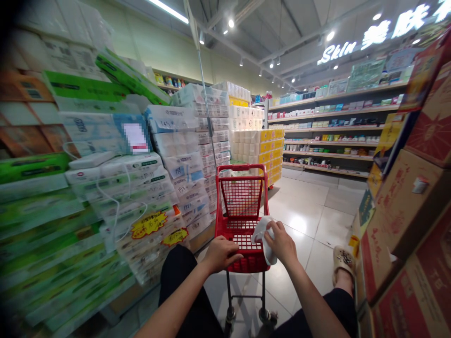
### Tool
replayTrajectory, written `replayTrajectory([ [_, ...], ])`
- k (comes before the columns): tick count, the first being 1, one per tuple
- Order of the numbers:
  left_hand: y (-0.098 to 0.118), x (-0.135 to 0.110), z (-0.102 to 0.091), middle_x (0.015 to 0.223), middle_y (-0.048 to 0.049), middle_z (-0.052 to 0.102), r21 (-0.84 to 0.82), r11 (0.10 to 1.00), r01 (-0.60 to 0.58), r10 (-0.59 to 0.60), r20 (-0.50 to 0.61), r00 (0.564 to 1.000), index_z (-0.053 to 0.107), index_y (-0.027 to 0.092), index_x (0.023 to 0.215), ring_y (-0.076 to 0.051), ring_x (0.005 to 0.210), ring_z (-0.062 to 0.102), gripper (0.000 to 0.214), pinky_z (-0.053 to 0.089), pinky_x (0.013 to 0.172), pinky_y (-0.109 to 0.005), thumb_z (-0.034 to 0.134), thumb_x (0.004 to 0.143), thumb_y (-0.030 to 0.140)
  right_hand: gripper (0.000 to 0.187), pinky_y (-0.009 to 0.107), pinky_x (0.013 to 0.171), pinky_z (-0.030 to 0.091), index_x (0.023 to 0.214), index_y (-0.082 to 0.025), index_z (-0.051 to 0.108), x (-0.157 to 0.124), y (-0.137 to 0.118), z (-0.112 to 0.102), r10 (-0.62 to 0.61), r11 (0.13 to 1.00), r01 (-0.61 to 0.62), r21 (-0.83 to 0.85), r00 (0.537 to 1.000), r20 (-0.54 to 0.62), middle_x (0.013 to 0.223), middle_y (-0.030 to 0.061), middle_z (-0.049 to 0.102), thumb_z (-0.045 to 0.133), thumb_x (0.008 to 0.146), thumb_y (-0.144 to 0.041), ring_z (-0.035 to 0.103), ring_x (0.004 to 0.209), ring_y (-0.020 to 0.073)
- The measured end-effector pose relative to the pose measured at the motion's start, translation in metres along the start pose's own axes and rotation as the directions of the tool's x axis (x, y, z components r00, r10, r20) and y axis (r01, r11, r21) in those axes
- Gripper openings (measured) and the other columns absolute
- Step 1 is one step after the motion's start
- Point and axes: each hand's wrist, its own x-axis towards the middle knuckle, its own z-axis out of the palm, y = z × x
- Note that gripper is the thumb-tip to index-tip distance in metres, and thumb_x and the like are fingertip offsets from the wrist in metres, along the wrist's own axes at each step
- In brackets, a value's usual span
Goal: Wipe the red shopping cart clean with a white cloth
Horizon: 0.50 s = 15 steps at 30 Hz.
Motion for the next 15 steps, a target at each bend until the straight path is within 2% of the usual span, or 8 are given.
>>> replayTrajectory([
  [6, -0.024, -0.005, -0.011, 0.071, 0.0023, 0.066, -0.009, 1.0, 0.008, -0.008, 0.02, 1.0, 0.057, 0.021, 0.071, -0.012, 0.067, 0.058, 0.041, 0.032, 0.074, -0.027, 0.037, 0.098, 0.045, 0.016, 0.023, 0.049, 0.028, 0.091, -0.027, 0.053, -0.028, -0.03, 0.005, -0.107, 0.988, 0.103, -0.113, 0.994, -0.033, 0.095, -0.0015, 0.054, 0.043, 0.091, -0.039, 0.055, 0.069, 0.0112],
  [10, -0.036, -0.007, -0.016, 0.067, 0.002, 0.066, 0.04, 0.992, 0.12, -0.12, 0.009, 0.993, 0.057, 0.02, 0.067, -0.012, 0.062, 0.054, 0.049, 0.034, 0.079, -0.028, 0.026, 0.101, 0.036, 0.022, 0.025, 0.052, 0.032, 0.088, -0.025, 0.053, -0.04, -0.046, 0.013, -0.229, 0.962, 0.212, -0.171, 0.97, -0.083, 0.092, 0.0003, 0.056, 0.041, 0.094, -0.044, 0.055, 0.068, 0.0123],
  [12, -0.034, -0.006, -0.016, 0.068, 0.001, 0.066, 0.081, 0.983, 0.166, -0.164, -0.025, 0.986, 0.057, 0.02, 0.068, -0.013, 0.064, 0.055, 0.048, 0.033, 0.084, -0.031, 0.025, 0.101, 0.033, 0.025, 0.025, 0.054, 0.033, 0.088, -0.025, 0.053, -0.043, -0.052, 0.015, -0.304, 0.938, 0.283, -0.2, 0.949, -0.086, 0.092, 0.0014, 0.058, 0.04, 0.095, -0.046, 0.056, 0.071, 0.0132],
  [15, -0.014, -0.004, -0.011, 0.075, -0.0016, 0.066, 0.114, 0.973, 0.199, -0.187, -0.105, 0.977, 0.058, 0.02, 0.077, -0.015, 0.073, 0.058, 0.039, 0.032, 0.088, -0.034, 0.029, 0.1, 0.031, 0.026, 0.024, 0.055, 0.035, 0.088, -0.025, 0.053, -0.047, -0.059, 0.019, -0.369, 0.908, 0.345, -0.238, 0.927, -0.065, 0.091, 0.0019, 0.06, 0.039, 0.096, -0.045, 0.058, 0.075, 0.0141],
])
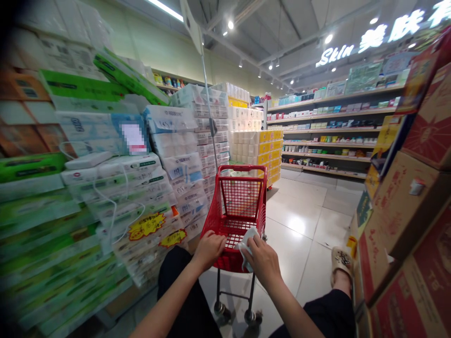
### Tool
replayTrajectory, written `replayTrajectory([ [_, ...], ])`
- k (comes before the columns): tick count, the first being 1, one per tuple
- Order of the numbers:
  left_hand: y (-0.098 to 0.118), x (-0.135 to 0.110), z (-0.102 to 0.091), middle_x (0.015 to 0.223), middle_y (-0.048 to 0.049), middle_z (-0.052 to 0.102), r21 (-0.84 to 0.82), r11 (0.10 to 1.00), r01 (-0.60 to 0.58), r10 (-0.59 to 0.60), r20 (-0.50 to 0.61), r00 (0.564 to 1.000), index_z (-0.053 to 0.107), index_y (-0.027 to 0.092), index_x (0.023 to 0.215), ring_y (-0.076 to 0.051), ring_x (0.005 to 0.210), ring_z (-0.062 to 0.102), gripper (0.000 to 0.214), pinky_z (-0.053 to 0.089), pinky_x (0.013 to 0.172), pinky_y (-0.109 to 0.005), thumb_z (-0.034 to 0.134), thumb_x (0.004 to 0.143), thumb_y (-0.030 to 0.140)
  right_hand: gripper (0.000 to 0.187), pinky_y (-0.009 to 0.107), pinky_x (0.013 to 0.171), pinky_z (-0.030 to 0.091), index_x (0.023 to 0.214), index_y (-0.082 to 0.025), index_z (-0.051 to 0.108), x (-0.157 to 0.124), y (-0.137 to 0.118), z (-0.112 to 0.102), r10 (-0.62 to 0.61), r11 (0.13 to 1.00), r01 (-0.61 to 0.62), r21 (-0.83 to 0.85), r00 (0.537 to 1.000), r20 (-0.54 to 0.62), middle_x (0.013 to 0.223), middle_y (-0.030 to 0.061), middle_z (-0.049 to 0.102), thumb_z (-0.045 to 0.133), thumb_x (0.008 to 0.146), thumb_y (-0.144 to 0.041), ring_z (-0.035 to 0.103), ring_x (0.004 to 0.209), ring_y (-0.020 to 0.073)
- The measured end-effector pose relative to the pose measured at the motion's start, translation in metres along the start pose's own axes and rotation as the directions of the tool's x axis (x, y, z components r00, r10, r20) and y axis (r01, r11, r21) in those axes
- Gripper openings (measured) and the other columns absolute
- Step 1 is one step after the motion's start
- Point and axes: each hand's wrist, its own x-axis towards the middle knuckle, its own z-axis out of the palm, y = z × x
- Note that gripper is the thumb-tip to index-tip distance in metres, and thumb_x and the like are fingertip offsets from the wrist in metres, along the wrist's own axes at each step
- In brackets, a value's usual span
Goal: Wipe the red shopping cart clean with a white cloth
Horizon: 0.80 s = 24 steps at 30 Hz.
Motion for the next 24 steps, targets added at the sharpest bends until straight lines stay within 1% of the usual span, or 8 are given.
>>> replayTrajectory([
  [4, 0.038, -0.009, 0.009, 0.079, -0.0037, 0.065, -0.055, 0.997, 0.059, -0.062, -0.055, 0.997, 0.057, 0.02, 0.084, -0.018, 0.076, 0.059, 0.031, 0.033, 0.076, -0.033, 0.031, 0.1, 0.026, 0.025, 0.024, 0.053, 0.034, 0.089, -0.026, 0.054, -0.001, -0.009, 0.0, -0.028, 1.0, 0.027, 0.014, 0.999, 0.041, 0.091, 0.0015, 0.06, 0.04, 0.096, -0.046, 0.059, 0.073, 0.0138],
  [7, 0.051, -0.014, 0.013, 0.082, -0.0045, 0.066, -0.113, 0.99, 0.087, -0.097, -0.09, 0.991, 0.058, 0.02, 0.09, -0.019, 0.079, 0.059, 0.028, 0.034, 0.074, -0.033, 0.031, 0.099, 0.024, 0.027, 0.024, 0.053, 0.034, 0.092, -0.028, 0.055, 0.0, -0.005, -0.002, -0.017, 0.996, 0.011, 0.085, 0.998, 0.065, 0.095, 0.0006, 0.06, 0.041, 0.094, -0.05, 0.059, 0.073, 0.0132],
  [9, 0.051, -0.015, 0.012, 0.085, -0.0038, 0.067, -0.158, 0.985, 0.064, -0.081, -0.106, 0.991, 0.058, 0.022, 0.097, -0.019, 0.081, 0.06, 0.023, 0.034, 0.075, -0.032, 0.035, 0.098, 0.026, 0.029, 0.024, 0.053, 0.035, 0.092, -0.028, 0.056, 0.003, 0.005, -0.003, 0.013, 0.99, -0.024, 0.139, 0.997, 0.079, 0.096, -0.0002, 0.06, 0.041, 0.094, -0.052, 0.059, 0.075, 0.0131],
  [11, 0.05, -0.014, 0.01, 0.084, -0.002, 0.067, -0.188, 0.98, 0.058, -0.079, -0.107, 0.991, 0.057, 0.023, 0.102, -0.019, 0.077, 0.061, 0.019, 0.035, 0.072, -0.031, 0.039, 0.096, 0.028, 0.03, 0.023, 0.054, 0.036, 0.091, -0.029, 0.057, 0.012, 0.018, -0.003, 0.055, 0.98, -0.072, 0.187, 0.994, 0.099, 0.097, -0.0008, 0.06, 0.04, 0.093, -0.053, 0.059, 0.077, 0.0129],
  [14, 0.051, -0.012, 0.007, 0.078, 0.0001, 0.066, -0.197, 0.977, 0.08, -0.101, -0.098, 0.99, 0.057, 0.025, 0.103, -0.018, 0.071, 0.06, 0.017, 0.035, 0.067, -0.029, 0.044, 0.094, 0.03, 0.031, 0.023, 0.055, 0.036, 0.091, -0.03, 0.058, 0.035, 0.041, 0.001, 0.116, 0.963, -0.145, 0.227, 0.984, 0.139, 0.098, -0.0014, 0.06, 0.039, 0.092, -0.054, 0.059, 0.08, 0.0138],
  [18, 0.056, -0.017, 0.008, 0.073, 0.0006, 0.065, -0.192, 0.978, 0.084, -0.106, -0.108, 0.988, 0.058, 0.025, 0.099, -0.018, 0.069, 0.059, 0.015, 0.035, 0.065, -0.029, 0.048, 0.092, 0.033, 0.032, 0.024, 0.056, 0.036, 0.089, -0.029, 0.058, 0.067, 0.064, 0.007, 0.19, 0.947, -0.23, 0.222, 0.963, 0.19, 0.096, -0.001, 0.06, 0.04, 0.091, -0.055, 0.059, 0.08, 0.0152],
  [21, 0.056, -0.023, 0.009, 0.069, 0.0013, 0.064, -0.198, 0.979, 0.056, -0.08, -0.116, 0.99, 0.059, 0.025, 0.093, -0.018, 0.067, 0.06, 0.014, 0.034, 0.065, -0.03, 0.05, 0.091, 0.036, 0.033, 0.024, 0.054, 0.035, 0.089, -0.028, 0.058, 0.074, 0.069, 0.01, 0.208, 0.943, -0.251, 0.219, 0.957, 0.204, 0.096, -0.0004, 0.06, 0.039, 0.091, -0.056, 0.058, 0.079, 0.0156],
  [24, 0.051, -0.028, 0.008, 0.069, 0.0006, 0.065, -0.195, 0.98, 0.029, -0.053, -0.116, 0.992, 0.06, 0.023, 0.085, -0.017, 0.066, 0.06, 0.021, 0.034, 0.065, -0.029, 0.053, 0.09, 0.043, 0.033, 0.025, 0.055, 0.035, 0.09, -0.027, 0.055, 0.064, 0.06, 0.009, 0.176, 0.957, -0.205, 0.208, 0.973, 0.149, 0.097, -0.0001, 0.06, 0.035, 0.094, -0.053, 0.058, 0.082, 0.0156],
])
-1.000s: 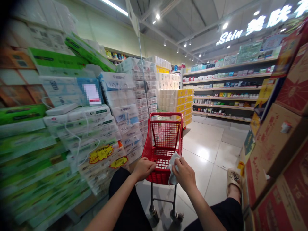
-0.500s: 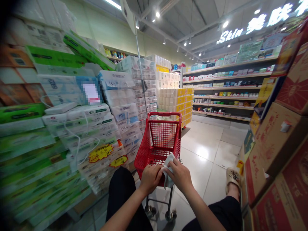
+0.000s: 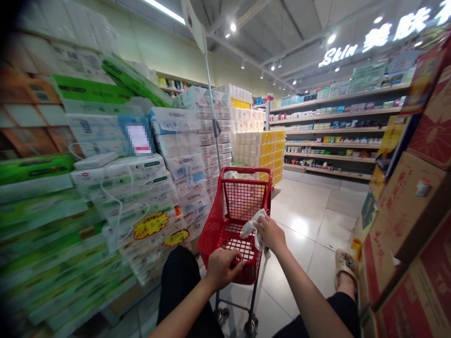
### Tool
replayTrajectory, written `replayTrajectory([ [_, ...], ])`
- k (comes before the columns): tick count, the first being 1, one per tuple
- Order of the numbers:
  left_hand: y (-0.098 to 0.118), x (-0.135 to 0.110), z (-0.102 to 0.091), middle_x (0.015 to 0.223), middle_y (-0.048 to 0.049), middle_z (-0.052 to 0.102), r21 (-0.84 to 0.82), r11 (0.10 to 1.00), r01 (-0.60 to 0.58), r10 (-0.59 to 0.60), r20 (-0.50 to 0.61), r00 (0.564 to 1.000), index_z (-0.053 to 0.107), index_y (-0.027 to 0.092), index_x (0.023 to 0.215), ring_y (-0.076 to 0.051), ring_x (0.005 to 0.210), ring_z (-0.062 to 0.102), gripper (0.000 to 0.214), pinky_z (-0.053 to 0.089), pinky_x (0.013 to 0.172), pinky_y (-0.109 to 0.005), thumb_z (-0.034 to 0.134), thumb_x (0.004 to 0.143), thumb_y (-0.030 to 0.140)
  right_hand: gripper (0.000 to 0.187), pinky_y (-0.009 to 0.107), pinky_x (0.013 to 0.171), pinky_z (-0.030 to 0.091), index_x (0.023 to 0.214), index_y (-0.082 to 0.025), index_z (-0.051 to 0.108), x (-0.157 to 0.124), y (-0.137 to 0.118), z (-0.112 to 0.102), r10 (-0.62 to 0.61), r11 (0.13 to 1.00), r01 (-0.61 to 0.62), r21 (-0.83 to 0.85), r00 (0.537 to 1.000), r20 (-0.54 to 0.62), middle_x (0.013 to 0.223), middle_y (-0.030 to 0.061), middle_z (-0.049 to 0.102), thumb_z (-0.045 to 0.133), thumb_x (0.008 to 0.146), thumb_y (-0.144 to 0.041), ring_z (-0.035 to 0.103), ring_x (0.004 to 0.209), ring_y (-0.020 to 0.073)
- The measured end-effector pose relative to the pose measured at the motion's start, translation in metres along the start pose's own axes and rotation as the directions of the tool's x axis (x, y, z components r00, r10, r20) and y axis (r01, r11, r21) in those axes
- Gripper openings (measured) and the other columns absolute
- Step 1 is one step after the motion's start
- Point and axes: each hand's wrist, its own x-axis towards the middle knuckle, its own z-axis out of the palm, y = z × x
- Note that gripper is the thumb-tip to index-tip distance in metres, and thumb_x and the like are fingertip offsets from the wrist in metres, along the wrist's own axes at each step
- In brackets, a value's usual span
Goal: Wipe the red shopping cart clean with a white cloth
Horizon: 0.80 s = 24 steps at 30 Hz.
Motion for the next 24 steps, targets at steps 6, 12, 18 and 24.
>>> replayTrajectory([
  [6, -0.009, 0.002, -0.009, 0.07, 0.0005, 0.065, -0.017, 1.0, -0.025, 0.025, 0.023, 0.999, 0.06, 0.022, 0.081, -0.016, 0.068, 0.06, 0.018, 0.033, 0.069, -0.03, 0.054, 0.089, 0.037, 0.029, 0.026, 0.063, 0.039, 0.084, -0.025, 0.053, -0.039, -0.031, 0.007, -0.171, 0.975, 0.154, -0.161, 0.98, -0.104, 0.092, 0.0024, 0.06, 0.035, 0.097, -0.044, 0.056, 0.086, 0.0164],
  [12, -0.021, 0.011, -0.012, 0.069, -0.0008, 0.064, 0.01, 1.0, 0.019, -0.019, 0.033, 0.999, 0.059, 0.021, 0.078, -0.016, 0.067, 0.058, 0.026, 0.035, 0.074, -0.031, 0.04, 0.093, 0.03, 0.026, 0.028, 0.071, 0.04, 0.082, -0.023, 0.053, -0.07, -0.062, 0.016, -0.323, 0.932, 0.295, -0.21, 0.94, -0.113, 0.084, 0.0038, 0.059, 0.036, 0.097, -0.037, 0.057, 0.082, 0.0168],
  [18, -0.028, 0.015, -0.009, 0.064, 0.0005, 0.06, 0.003, 0.999, 0.041, -0.041, 0.058, 0.997, 0.055, 0.02, 0.07, -0.014, 0.063, 0.055, 0.036, 0.034, 0.079, -0.031, 0.033, 0.096, 0.03, 0.027, 0.029, 0.073, 0.04, 0.084, -0.023, 0.055, -0.079, -0.061, 0.013, -0.364, 0.922, 0.348, -0.167, 0.928, -0.076, 0.083, 0.0028, 0.059, 0.041, 0.096, -0.043, 0.056, 0.082, 0.0167],
  [24, -0.026, 0.019, -0.008, 0.064, 0.0011, 0.06, -0.039, 0.999, 0.014, -0.01, 0.082, 0.997, 0.058, 0.021, 0.072, -0.013, 0.062, 0.053, 0.033, 0.034, 0.079, -0.03, 0.035, 0.095, 0.03, 0.029, 0.032, 0.079, 0.042, 0.087, -0.024, 0.058, -0.048, -0.017, -0.007, -0.299, 0.941, 0.277, -0.194, 0.95, -0.093, 0.092, 0.0042, 0.06, 0.041, 0.096, -0.046, 0.053, 0.089, 0.0183],
])
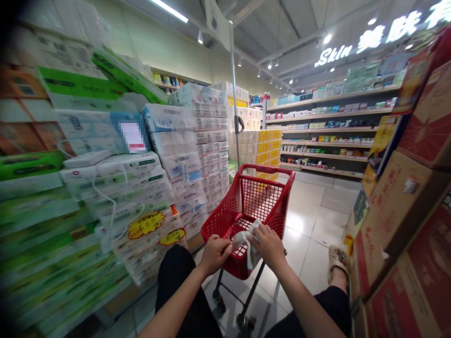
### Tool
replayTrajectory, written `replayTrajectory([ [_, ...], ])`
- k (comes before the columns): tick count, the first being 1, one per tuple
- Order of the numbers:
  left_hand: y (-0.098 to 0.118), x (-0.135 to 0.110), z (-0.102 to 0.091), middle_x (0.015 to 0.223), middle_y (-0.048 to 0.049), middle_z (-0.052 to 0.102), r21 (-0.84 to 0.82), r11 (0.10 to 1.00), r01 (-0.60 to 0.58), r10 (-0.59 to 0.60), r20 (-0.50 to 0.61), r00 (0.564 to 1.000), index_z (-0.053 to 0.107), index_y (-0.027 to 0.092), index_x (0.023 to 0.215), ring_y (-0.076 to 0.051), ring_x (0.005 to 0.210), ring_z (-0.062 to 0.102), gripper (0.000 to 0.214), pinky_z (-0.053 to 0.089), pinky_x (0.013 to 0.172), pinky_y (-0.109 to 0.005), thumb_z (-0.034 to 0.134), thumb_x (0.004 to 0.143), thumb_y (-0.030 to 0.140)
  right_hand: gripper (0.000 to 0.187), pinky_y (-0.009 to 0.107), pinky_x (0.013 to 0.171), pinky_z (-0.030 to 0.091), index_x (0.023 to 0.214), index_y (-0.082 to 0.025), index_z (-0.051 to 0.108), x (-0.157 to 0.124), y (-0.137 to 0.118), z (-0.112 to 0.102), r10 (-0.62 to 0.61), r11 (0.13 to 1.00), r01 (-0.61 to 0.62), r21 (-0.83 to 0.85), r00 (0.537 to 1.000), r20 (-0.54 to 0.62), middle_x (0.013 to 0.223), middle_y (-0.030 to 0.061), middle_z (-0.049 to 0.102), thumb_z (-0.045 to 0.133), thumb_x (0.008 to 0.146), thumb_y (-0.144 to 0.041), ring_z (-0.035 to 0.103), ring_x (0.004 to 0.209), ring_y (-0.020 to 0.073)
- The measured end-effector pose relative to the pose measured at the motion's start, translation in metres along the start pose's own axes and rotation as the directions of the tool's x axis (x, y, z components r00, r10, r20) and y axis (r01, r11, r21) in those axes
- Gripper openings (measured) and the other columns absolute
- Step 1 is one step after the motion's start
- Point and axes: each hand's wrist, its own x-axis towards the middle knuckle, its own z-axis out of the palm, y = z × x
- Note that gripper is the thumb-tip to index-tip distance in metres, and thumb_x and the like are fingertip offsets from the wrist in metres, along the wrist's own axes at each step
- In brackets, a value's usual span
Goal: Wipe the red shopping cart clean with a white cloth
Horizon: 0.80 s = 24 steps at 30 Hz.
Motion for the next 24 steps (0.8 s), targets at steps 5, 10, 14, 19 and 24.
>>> replayTrajectory([
  [5, -0.007, 0.002, -0.005, 0.071, 0.0005, 0.062, 0.001, 0.999, -0.039, 0.039, 0.041, 0.998, 0.059, 0.02, 0.074, -0.015, 0.07, 0.055, 0.03, 0.034, 0.086, -0.033, 0.048, 0.09, 0.043, 0.026, 0.042, 0.098, 0.038, 0.098, -0.024, 0.061, 0.02, 0.047, 0.007, 0.066, 0.995, -0.074, -0.07, 0.992, -0.108, 0.126, 0.0074, 0.055, 0.04, 0.096, -0.04, 0.045, 0.119, 0.0236],
  [10, -0.012, 0.004, -0.014, 0.085, -0.0017, 0.064, 0.073, 0.997, -0.037, 0.034, 0.034, 0.999, 0.063, 0.022, 0.086, -0.019, 0.082, 0.056, 0.039, 0.029, 0.1, -0.041, 0.054, 0.084, 0.059, 0.034, 0.045, 0.11, 0.029, 0.122, -0.021, 0.055, 0.012, 0.042, 0.022, 0.022, 0.998, -0.027, -0.063, 0.996, -0.091, 0.126, 0.0072, 0.058, 0.034, 0.096, -0.026, 0.041, 0.129, 0.0214],
  [14, 0.004, 0.003, -0.006, 0.089, -0.0039, 0.065, 0.099, 0.994, -0.034, 0.033, 0.009, 0.999, 0.063, 0.023, 0.09, -0.022, 0.088, 0.058, 0.041, 0.03, 0.101, -0.043, 0.057, 0.081, 0.062, 0.036, 0.045, 0.112, 0.028, 0.129, -0.029, 0.053, -0.004, 0.014, 0.019, -0.01, 0.998, 0.005, -0.06, 0.997, -0.074, 0.13, 0.0031, 0.056, 0.039, 0.096, -0.029, 0.04, 0.131, 0.0224],
  [19, 0.013, -0.001, 0.01, 0.074, -0.0046, 0.065, 0.15, 0.989, 0.003, -0.008, 0.029, 1.0, 0.063, 0.021, 0.078, -0.021, 0.074, 0.059, 0.034, 0.038, 0.078, -0.035, 0.057, 0.085, 0.053, 0.044, 0.045, 0.11, 0.032, 0.138, -0.034, 0.046, -0.015, -0.017, 0.011, -0.13, 0.991, 0.129, -0.029, 0.991, -0.036, 0.133, 0.0011, 0.055, 0.045, 0.094, -0.029, 0.042, 0.13, 0.0228],
  [24, -0.002, -0.005, 0.003, 0.068, -0.0029, 0.064, 0.153, 0.987, -0.049, 0.037, 0.079, 0.996, 0.062, 0.021, 0.071, -0.019, 0.069, 0.059, 0.041, 0.034, 0.069, -0.032, 0.052, 0.088, 0.057, 0.051, 0.042, 0.111, 0.034, 0.143, -0.033, 0.037, -0.019, 0.002, 0.009, -0.29, 0.957, 0.29, 0.019, 0.956, 0.032, 0.142, -0.0013, 0.047, 0.041, 0.094, -0.02, 0.039, 0.133, 0.02],
])
